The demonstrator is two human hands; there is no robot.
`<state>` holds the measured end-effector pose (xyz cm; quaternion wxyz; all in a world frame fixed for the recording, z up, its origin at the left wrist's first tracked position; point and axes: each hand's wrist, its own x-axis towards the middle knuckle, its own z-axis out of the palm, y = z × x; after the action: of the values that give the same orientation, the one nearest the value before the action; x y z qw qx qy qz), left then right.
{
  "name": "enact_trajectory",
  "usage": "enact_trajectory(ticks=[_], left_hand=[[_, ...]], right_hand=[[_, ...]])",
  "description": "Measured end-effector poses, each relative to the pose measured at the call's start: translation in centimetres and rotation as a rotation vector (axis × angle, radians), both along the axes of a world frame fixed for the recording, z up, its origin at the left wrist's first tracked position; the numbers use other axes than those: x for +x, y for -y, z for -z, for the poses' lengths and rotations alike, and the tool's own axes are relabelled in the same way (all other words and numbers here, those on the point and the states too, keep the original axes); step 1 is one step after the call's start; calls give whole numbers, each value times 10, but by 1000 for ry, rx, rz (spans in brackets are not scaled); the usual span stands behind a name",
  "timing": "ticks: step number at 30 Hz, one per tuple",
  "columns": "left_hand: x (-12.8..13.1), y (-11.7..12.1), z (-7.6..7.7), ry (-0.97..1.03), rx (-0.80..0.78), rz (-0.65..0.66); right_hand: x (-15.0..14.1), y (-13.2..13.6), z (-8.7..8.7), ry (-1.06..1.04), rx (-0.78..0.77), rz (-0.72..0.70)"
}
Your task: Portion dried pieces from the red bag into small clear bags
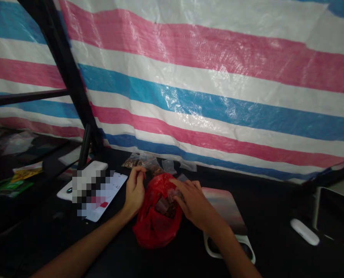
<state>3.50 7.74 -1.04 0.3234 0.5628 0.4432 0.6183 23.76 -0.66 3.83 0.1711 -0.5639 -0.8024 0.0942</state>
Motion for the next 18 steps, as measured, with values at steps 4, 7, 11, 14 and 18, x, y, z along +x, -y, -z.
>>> enact_trajectory(ticks=[4, 7, 11, 14, 18], left_hand=[[1, 1, -1, -10, -5, 12], [1, 1, -1, -11, -6, 11], [1, 1, -2, -2, -5, -5], [1, 1, -2, -3, -2, -7], [-1, 0, -1, -10, -4, 10]], right_hand=[[-2, 0, 2, 46, -20, -32], [-2, 1, 2, 74, -46, -30], [1, 3, 0, 51, -37, -27], [2, 3, 1, 16, -26, -14], [4, 6, 0, -53, -25, 6]])
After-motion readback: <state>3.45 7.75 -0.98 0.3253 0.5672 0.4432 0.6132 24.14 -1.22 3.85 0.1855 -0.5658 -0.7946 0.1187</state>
